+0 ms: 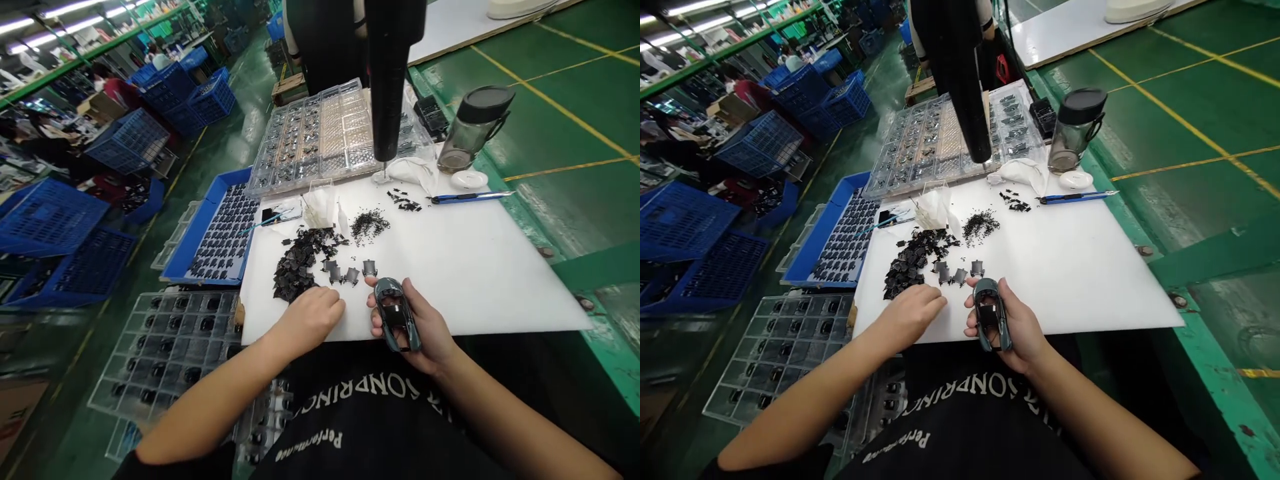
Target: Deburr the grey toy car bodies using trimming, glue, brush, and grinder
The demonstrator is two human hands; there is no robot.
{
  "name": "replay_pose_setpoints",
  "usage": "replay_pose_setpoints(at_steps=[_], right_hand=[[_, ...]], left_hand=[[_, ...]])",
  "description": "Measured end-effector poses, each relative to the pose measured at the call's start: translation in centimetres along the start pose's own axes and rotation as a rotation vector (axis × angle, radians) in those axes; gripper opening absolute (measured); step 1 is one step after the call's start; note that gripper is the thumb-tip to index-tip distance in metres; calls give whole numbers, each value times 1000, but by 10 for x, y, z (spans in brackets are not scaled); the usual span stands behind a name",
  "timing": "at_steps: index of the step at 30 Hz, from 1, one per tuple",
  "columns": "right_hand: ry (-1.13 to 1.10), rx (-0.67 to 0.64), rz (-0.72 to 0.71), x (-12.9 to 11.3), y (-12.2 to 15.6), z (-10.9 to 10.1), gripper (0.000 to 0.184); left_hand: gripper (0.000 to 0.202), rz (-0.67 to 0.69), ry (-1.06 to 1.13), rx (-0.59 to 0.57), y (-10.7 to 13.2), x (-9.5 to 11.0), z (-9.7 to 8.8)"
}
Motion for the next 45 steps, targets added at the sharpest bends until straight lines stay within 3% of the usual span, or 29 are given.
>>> replay_pose_setpoints(at_steps=[3, 6, 9, 14, 19, 22, 26, 36, 45], right_hand=[[-5, 2, -13, -1, -1, -5, 46], [-7, 10, -17, -1, -2, -10, 47], [1, 19, -21, -2, 0, -12, 48], [43, 38, 10, 1, 2, -9, 48], [57, 48, 70, 10, 2, -5, 46], [61, 45, 92, 15, 1, -3, 46], [67, 32, 115, 21, 1, -1, 44], [159, 29, 192, 34, 6, 5, 51], [112, 9, 140, 35, 5, 4, 45]], left_hand=[[22, -24, 91, 5, 0, 5, 16], [15, -131, 245, 28, 0, -5, 32], [14, -219, 362, 80, 3, -15, 37], [8, -169, 421, 239, 14, -15, 9], [30, -114, 542, 440, 24, -19, -31], [35, -125, 575, 443, 27, -20, -34], [28, -114, 577, 470, 32, -20, -36], [23, 145, 307, 434, 14, 20, -51], [21, 132, 237, 347, 3, 27, -42]])
Point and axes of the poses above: each hand's wrist, its own y-axis away from the middle knuckle, its own z-axis out of the palm, x = y × z, the point moved 10 cm from there along -y, towards the middle knuckle, and after that the axes turned 7 degrees about -z, right-handed, at the moved point
